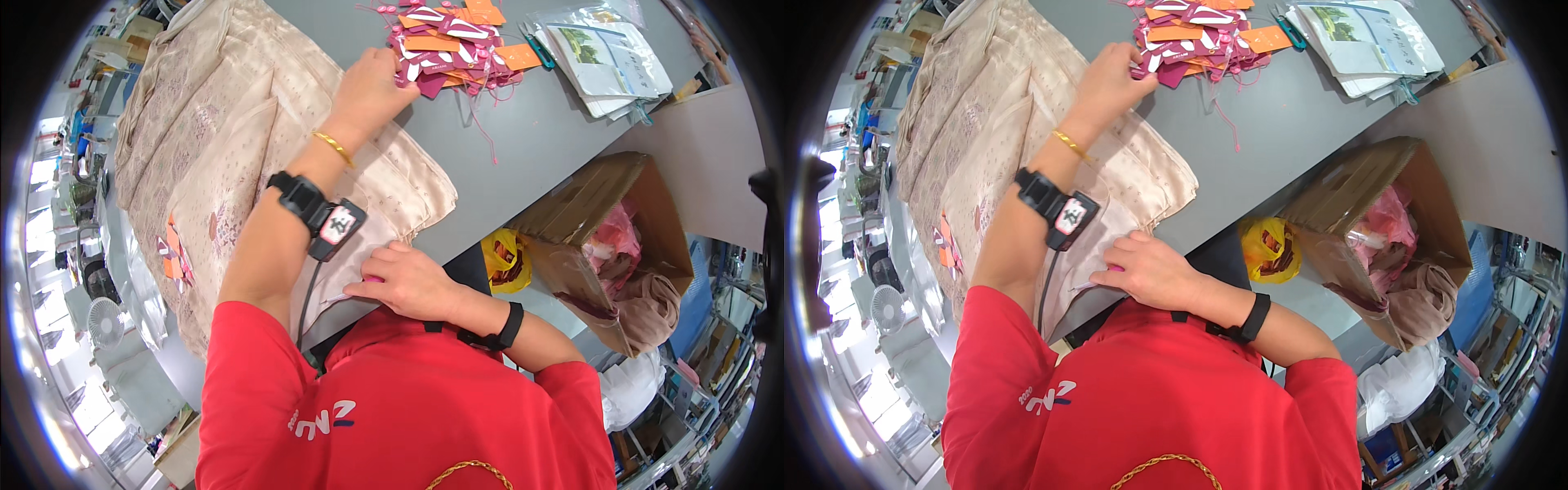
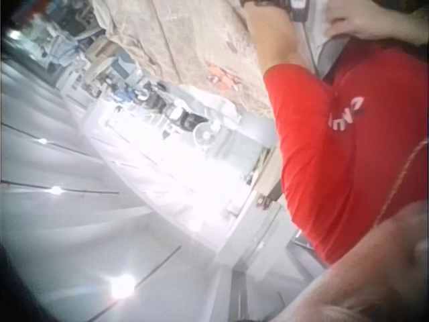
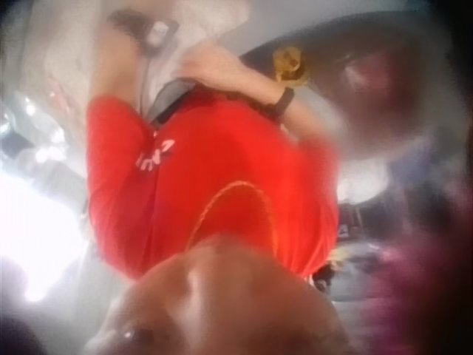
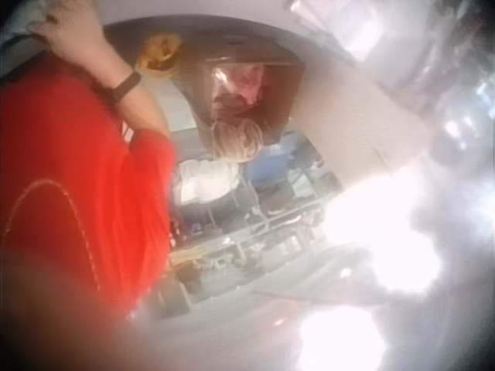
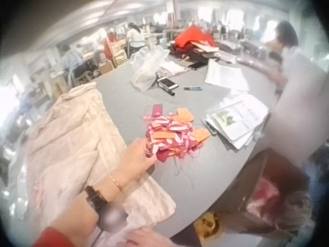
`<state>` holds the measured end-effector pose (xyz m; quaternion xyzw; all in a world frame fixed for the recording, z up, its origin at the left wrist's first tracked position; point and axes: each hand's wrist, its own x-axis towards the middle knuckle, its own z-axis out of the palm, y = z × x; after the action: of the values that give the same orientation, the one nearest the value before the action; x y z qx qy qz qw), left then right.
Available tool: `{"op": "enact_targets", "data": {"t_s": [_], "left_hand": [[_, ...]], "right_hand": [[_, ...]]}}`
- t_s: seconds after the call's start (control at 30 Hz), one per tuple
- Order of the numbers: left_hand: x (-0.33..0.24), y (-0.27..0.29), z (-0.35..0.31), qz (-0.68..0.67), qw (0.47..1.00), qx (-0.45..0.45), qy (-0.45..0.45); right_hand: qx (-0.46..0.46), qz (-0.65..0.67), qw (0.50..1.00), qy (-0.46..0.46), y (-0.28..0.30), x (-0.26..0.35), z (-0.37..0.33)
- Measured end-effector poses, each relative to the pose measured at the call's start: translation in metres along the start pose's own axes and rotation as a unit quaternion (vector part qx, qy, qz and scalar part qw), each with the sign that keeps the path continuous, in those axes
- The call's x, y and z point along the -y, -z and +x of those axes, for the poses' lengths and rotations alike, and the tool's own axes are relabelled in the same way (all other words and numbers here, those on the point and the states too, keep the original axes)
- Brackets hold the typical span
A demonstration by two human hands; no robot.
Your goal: The person repeatedly picks up small rectangular tags and uses a pink tool to attach them to the edges of a patterned fabric on a table. The person handles the tags one at a time, aligning and securing each tag along the fabric's edge.
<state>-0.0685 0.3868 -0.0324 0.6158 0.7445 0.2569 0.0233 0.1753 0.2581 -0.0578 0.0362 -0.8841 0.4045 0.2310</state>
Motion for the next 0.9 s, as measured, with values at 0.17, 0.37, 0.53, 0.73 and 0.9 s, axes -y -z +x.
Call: {"op": "enact_targets", "data": {"t_s": [0.17, 0.37, 0.53, 0.73, 0.9], "left_hand": [[0.013, 0.100, -0.075, -0.179, 0.973, 0.091, 0.114], [-0.011, 0.201, -0.233, 0.023, 0.982, 0.157, 0.106], [-0.016, 0.205, -0.287, 0.068, 0.995, 0.067, 0.038], [-0.004, 0.131, -0.224, 0.001, 0.999, -0.045, -0.012], [0.014, 0.092, -0.178, 0.051, 0.996, 0.018, -0.064]], "right_hand": [[0.007, -0.009, 1.000, -0.003, -0.001, 0.000, -0.001], [0.030, -0.043, 0.999, -0.011, 0.002, 0.005, 0.002], [0.016, -0.051, 0.999, -0.004, 0.004, 0.008, 0.005], [0.014, -0.060, 0.998, -0.013, 0.003, 0.012, 0.007], [0.004, -0.061, 0.998, -0.017, 0.003, 0.014, 0.009]]}}
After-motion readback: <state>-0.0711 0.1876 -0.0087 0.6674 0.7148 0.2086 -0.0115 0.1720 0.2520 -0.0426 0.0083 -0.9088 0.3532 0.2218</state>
